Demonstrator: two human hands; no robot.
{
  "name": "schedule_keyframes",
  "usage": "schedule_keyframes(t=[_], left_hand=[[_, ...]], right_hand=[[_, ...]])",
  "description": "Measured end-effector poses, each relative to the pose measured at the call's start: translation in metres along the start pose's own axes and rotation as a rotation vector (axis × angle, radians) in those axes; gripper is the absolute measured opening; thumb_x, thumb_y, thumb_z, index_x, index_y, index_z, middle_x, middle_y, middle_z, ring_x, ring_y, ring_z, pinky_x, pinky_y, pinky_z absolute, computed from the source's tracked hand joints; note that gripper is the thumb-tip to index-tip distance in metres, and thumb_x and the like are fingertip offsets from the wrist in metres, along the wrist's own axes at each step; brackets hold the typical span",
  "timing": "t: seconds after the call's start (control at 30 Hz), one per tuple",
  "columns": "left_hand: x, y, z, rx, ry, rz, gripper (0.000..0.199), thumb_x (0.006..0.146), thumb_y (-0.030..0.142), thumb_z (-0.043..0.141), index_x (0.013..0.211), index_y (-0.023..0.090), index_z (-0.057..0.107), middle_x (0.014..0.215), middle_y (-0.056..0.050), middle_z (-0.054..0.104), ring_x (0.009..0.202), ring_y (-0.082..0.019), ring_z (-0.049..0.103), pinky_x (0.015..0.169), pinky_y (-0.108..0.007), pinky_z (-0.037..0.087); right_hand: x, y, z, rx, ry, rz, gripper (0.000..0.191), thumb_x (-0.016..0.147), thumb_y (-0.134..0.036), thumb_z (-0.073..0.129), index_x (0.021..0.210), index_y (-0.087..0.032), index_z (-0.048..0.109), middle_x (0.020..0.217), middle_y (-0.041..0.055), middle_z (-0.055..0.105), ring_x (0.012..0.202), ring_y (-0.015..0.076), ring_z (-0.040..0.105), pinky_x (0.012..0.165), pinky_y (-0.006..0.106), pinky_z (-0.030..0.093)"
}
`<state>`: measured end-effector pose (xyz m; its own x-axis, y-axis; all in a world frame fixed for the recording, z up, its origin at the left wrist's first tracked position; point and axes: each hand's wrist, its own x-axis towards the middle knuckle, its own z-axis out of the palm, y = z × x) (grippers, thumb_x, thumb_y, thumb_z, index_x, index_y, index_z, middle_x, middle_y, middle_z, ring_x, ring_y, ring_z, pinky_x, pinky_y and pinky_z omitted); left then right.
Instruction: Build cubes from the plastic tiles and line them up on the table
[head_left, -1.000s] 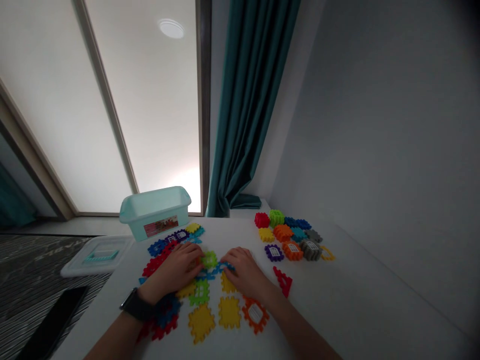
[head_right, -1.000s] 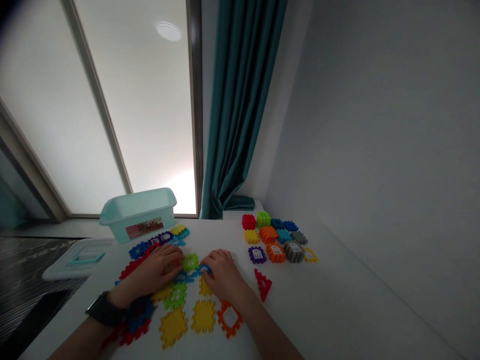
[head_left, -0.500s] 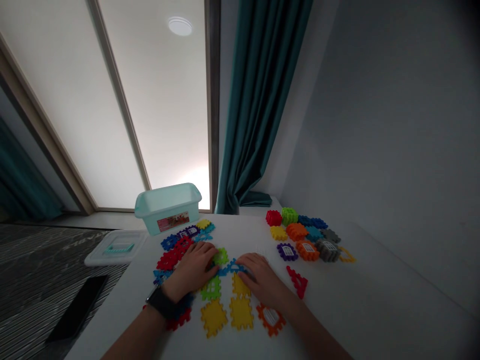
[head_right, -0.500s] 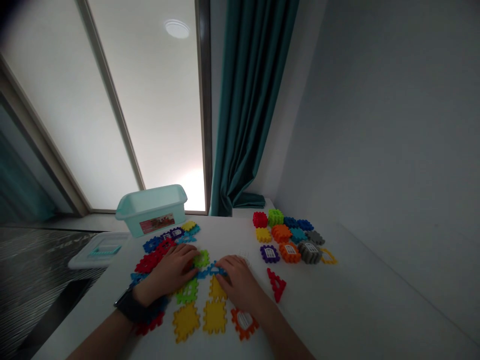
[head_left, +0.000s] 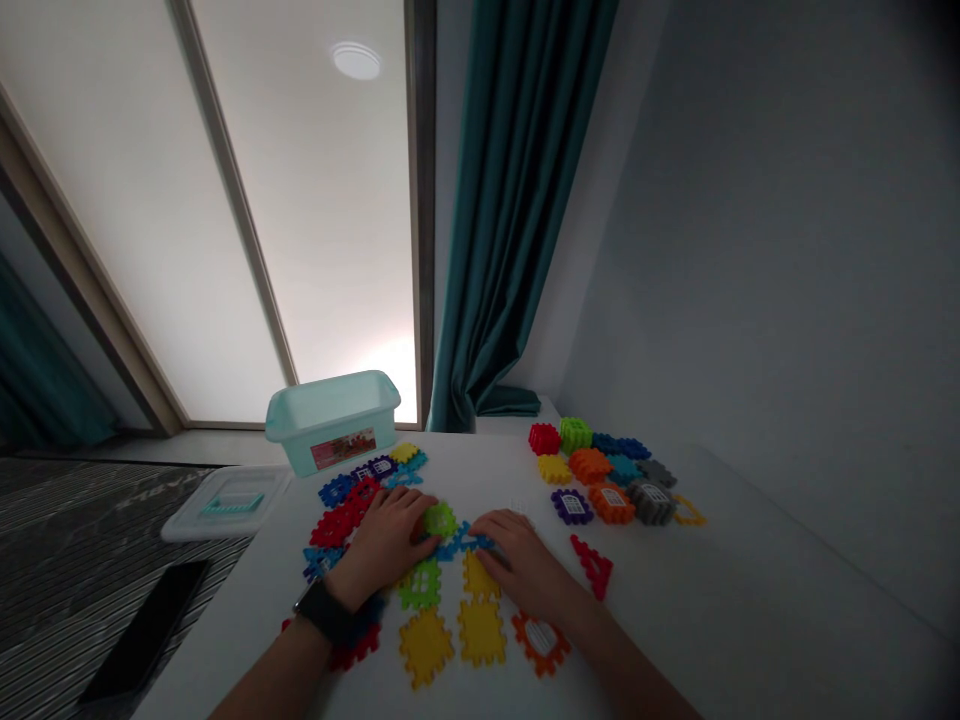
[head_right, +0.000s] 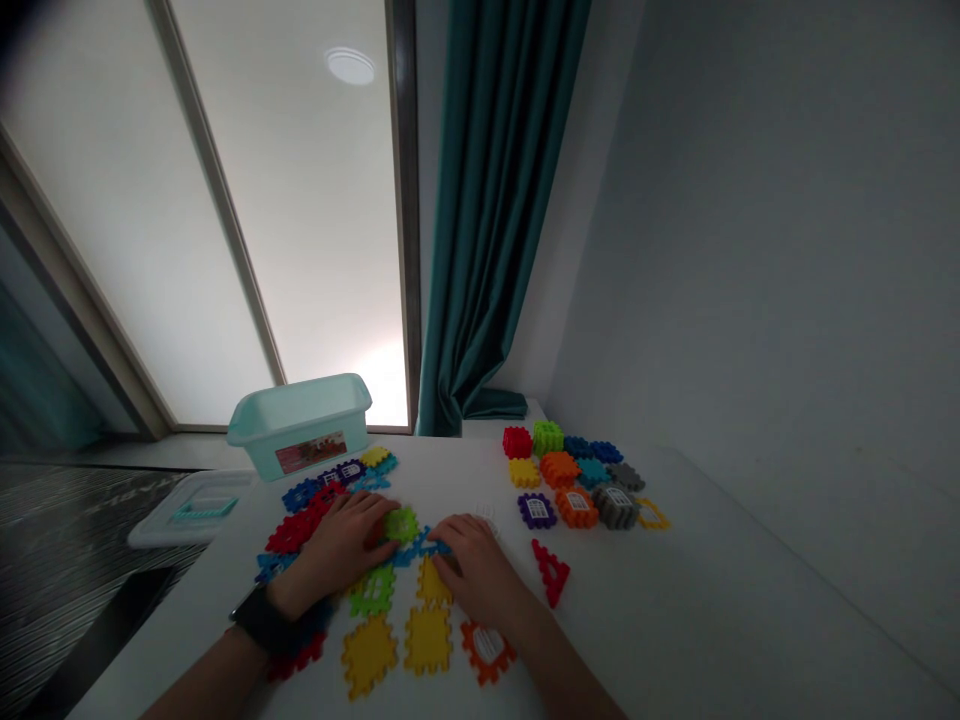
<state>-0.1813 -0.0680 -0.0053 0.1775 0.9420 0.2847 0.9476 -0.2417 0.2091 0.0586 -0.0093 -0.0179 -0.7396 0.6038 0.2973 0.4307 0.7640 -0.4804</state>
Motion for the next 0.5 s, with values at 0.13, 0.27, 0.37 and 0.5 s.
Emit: schedule_keyframes(t=[0.13, 0.27, 0.37, 0.5], left_hand=[[0.001, 0.002, -0.005, 0.006, 0.091, 0.03, 0.037, 0.082, 0.034, 0.074, 0.116, 0.025, 0.062, 0.112, -0.006, 0.07, 0.11, -0.031, 0.059, 0.097, -0.046, 0.042], [0.001, 0.006, -0.01, -0.038, 0.21, 0.097, 0.039, 0.083, 0.035, 0.072, 0.119, 0.024, 0.061, 0.111, -0.008, 0.07, 0.106, -0.03, 0.061, 0.094, -0.044, 0.044], [-0.001, 0.011, -0.012, -0.077, 0.311, 0.155, 0.036, 0.087, 0.037, 0.068, 0.119, 0.023, 0.062, 0.109, -0.009, 0.069, 0.103, -0.029, 0.063, 0.095, -0.044, 0.045], [-0.003, 0.017, -0.014, -0.107, 0.393, 0.233, 0.031, 0.089, 0.039, 0.065, 0.115, 0.023, 0.062, 0.107, -0.009, 0.07, 0.099, -0.027, 0.064, 0.095, -0.044, 0.046]], right_hand=[[0.0, 0.001, 0.002, 0.014, 0.025, 0.0, 0.025, 0.092, -0.014, 0.056, 0.113, -0.025, 0.064, 0.112, 0.0059, 0.069, 0.108, 0.0242, 0.063, 0.099, 0.042, 0.046], [-0.001, -0.003, 0.002, 0.027, 0.14, -0.01, 0.029, 0.094, -0.017, 0.054, 0.121, -0.025, 0.06, 0.116, 0.0071, 0.068, 0.111, 0.0252, 0.062, 0.1, 0.044, 0.047], [-0.002, -0.01, 0.0, 0.023, 0.268, -0.056, 0.028, 0.095, -0.02, 0.053, 0.123, -0.025, 0.058, 0.117, 0.0084, 0.067, 0.111, 0.0259, 0.061, 0.099, 0.045, 0.049], [-0.003, -0.019, -0.002, 0.026, 0.373, -0.135, 0.029, 0.094, -0.021, 0.055, 0.123, -0.025, 0.056, 0.115, 0.0095, 0.066, 0.108, 0.0262, 0.062, 0.095, 0.044, 0.052]])
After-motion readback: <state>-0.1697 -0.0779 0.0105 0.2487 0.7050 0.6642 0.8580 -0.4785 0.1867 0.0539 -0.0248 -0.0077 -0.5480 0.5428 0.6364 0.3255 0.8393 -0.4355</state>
